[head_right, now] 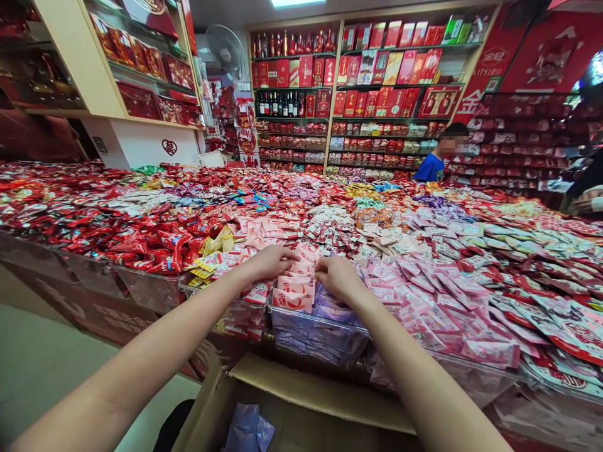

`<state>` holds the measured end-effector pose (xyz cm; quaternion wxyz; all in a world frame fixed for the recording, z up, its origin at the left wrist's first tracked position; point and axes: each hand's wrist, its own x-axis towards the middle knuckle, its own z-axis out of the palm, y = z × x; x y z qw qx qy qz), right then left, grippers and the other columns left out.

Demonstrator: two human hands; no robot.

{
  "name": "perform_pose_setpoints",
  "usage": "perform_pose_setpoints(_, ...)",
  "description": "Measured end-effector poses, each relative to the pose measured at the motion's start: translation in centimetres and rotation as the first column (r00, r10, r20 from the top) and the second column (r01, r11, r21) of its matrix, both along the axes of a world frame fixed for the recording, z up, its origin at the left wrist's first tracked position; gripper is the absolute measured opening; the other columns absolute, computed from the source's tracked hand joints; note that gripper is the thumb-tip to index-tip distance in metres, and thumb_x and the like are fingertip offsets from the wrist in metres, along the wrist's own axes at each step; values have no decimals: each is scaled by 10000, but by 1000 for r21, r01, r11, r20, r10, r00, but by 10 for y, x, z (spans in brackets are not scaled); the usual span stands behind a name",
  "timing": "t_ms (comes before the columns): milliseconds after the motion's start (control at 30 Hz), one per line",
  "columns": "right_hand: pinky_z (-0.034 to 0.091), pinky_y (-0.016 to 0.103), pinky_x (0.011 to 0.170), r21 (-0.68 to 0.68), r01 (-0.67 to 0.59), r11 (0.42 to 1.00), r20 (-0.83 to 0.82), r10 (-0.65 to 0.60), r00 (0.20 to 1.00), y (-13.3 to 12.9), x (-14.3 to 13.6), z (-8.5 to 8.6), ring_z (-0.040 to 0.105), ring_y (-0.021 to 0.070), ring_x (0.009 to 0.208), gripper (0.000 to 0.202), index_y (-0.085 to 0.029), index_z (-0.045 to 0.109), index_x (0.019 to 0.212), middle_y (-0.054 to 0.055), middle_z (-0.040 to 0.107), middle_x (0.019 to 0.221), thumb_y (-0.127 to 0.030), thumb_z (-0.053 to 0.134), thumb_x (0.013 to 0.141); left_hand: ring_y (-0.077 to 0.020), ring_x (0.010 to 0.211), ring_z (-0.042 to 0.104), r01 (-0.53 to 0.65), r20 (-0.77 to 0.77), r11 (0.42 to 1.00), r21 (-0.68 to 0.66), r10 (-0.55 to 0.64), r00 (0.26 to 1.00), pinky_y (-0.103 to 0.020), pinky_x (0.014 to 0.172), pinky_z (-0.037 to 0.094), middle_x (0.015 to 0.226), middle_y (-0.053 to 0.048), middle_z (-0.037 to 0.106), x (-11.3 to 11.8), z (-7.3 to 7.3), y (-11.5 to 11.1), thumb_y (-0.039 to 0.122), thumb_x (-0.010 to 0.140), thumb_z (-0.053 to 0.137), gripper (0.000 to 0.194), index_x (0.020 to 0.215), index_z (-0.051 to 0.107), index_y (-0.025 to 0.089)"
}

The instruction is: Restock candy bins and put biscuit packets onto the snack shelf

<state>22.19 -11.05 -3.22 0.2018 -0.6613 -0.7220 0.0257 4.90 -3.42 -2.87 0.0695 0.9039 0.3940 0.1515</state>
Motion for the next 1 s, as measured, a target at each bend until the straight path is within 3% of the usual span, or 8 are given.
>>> perform_pose_setpoints(133, 394, 268, 744, 51, 6, 999, 40, -8, 999, 4, 2, -5, 598, 195, 874, 231, -216, 686, 929, 64, 689, 959, -225, 484, 817, -158, 1050, 546, 58, -10, 997, 55, -58, 998, -249, 893, 389, 1157, -31, 616, 5, 1, 2, 203, 819, 420, 350, 1123, 591, 230)
perform_pose_setpoints(233, 363, 309, 819, 49, -32, 998, 149, 24, 988, 9, 2, -8, 578, 220, 928, 250, -212, 689, 938, 88, 678, 981, -246, 461, 841, -181, 991, 569, 73, -53, 996, 55, -70, 996, -275, 884, 390, 1016, -50, 663, 6, 5, 2, 214, 810, 428, 266, 940, 660, 210)
perform_pose_setpoints(367, 344, 333, 844, 12, -33, 999, 198, 30, 980, 11, 2, -8, 568, 230, 942, 274, -187, 693, 932, 103, 674, 983, -256, 439, 857, -194, 881, 599, 61, -98, 997, 36, -58, 994, -283, 806, 415, 893, -70, 679, 1, 11, -2, 237, 838, 368, 296, 809, 657, 179)
perform_pose_setpoints(633, 343, 338, 887, 60, 7, 998, 138, -15, 990, 1, 3, -8, 548, 227, 1013, 301, -179, 688, 955, 110, 647, 1061, -187, 406, 850, -217, 860, 607, 2, -131, 1000, -6, -3, 991, -320, 773, 423, 963, -102, 663, -5, 12, -23, 310, 881, 300, 329, 994, 572, 164)
perform_pose_setpoints(767, 346, 416, 877, 62, 117, 991, 130, -124, 984, 2, -2, -9, 507, 285, 1042, 254, -211, 700, 917, 117, 625, 1085, -255, 467, 827, -223, 890, 598, 4, -108, 1000, 7, -3, 994, -335, 787, 427, 990, -115, 655, -3, 11, -28, 285, 885, 297, 349, 1091, 544, 149)
perform_pose_setpoints(867, 344, 458, 862, 41, 150, 988, 117, -154, 981, 4, -4, -8, 479, 318, 1062, 242, -238, 694, 935, 107, 614, 1104, -291, 490, 817, -182, 1043, 538, 73, -60, 996, 44, -70, 996, -299, 896, 381, 1134, -65, 611, -2, 10, -22, 193, 865, 343, 356, 1164, 537, 209)
perform_pose_setpoints(1000, 364, 362, 862, 44, 60, 997, 60, -62, 996, 5, 1, -7, 535, 240, 993, 217, -220, 695, 916, 91, 647, 1035, -251, 511, 805, -156, 974, 566, 188, -34, 982, 37, -186, 982, -238, 874, 395, 999, -27, 662, 0, 10, -12, 223, 804, 503, 227, 943, 682, 219)
